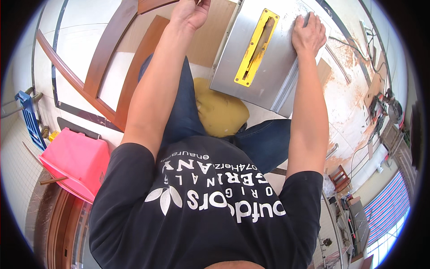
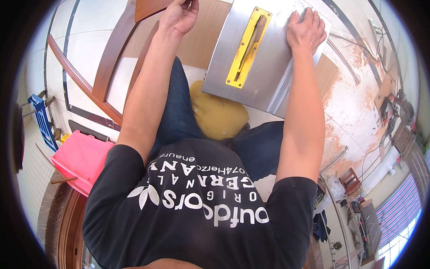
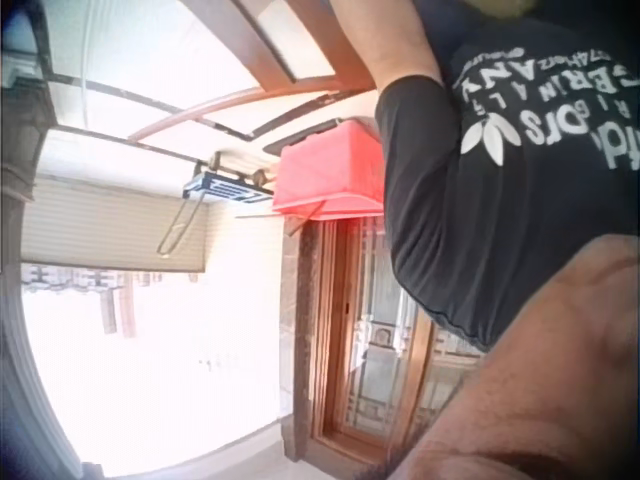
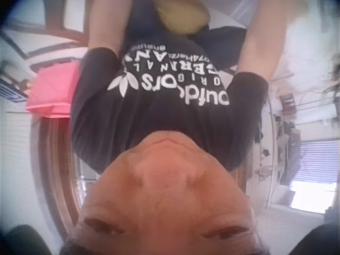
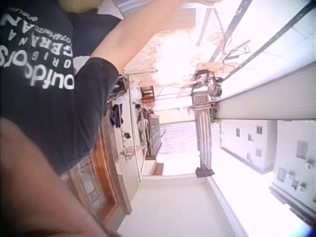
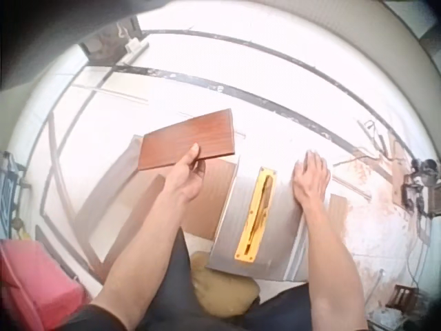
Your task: Measure and cut wooden flooring planks using a table saw.
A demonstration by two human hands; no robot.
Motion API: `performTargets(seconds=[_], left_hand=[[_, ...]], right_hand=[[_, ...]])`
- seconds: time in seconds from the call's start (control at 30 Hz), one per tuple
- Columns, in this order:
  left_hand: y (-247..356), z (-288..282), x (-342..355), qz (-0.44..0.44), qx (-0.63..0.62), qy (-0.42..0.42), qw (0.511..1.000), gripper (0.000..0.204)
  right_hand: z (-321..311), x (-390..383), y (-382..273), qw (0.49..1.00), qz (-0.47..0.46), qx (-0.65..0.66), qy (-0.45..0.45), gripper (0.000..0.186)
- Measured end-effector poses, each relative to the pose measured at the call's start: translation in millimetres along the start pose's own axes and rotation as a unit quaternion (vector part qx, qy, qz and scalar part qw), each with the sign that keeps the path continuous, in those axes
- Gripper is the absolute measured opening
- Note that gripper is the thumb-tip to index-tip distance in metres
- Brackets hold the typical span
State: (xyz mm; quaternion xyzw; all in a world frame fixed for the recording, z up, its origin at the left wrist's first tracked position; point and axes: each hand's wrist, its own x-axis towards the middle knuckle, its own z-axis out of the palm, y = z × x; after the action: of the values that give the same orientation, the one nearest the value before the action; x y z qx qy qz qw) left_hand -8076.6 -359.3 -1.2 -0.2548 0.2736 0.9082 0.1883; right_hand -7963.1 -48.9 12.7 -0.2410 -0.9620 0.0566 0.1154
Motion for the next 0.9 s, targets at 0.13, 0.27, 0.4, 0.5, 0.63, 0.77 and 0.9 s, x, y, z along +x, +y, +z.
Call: performTargets(seconds=[0.13, 0.27, 0.4, 0.5, 0.63, 0.77, 0.9], left_hand=[[52, -13, -4, 0.097, -0.044, 0.005, 0.994, 0.016], [78, -20, -20, 0.077, -0.054, -0.024, 0.995, 0.014], [82, -14, -36, 0.067, -0.030, -0.017, 0.997, 0.013], [84, -9, -48, 0.078, -0.041, -0.002, 0.996, 0.013], [87, -9, -46, 0.073, -0.032, -0.045, 0.996, 0.014], [81, -10, -49, 0.067, -0.007, -0.037, 0.997, 0.014], [78, -3, -57, 0.056, 0.038, -0.003, 0.998, 0.015]], right_hand=[[-7, 1, -14, 1.000, -0.017, -0.024, -0.004, 0.061], [-5, 2, -15, 0.999, -0.034, -0.014, -0.012, 0.058], [-6, 3, -7, 0.998, -0.056, -0.036, -0.004, 0.057], [-6, 4, -5, 0.997, -0.062, -0.051, -0.004, 0.056], [-5, 8, -6, 0.997, -0.070, -0.044, 0.001, 0.055], [-5, 13, -12, 0.997, -0.051, -0.051, 0.005, 0.055], [-6, 15, -20, 0.998, -0.008, -0.063, -0.017, 0.057]])
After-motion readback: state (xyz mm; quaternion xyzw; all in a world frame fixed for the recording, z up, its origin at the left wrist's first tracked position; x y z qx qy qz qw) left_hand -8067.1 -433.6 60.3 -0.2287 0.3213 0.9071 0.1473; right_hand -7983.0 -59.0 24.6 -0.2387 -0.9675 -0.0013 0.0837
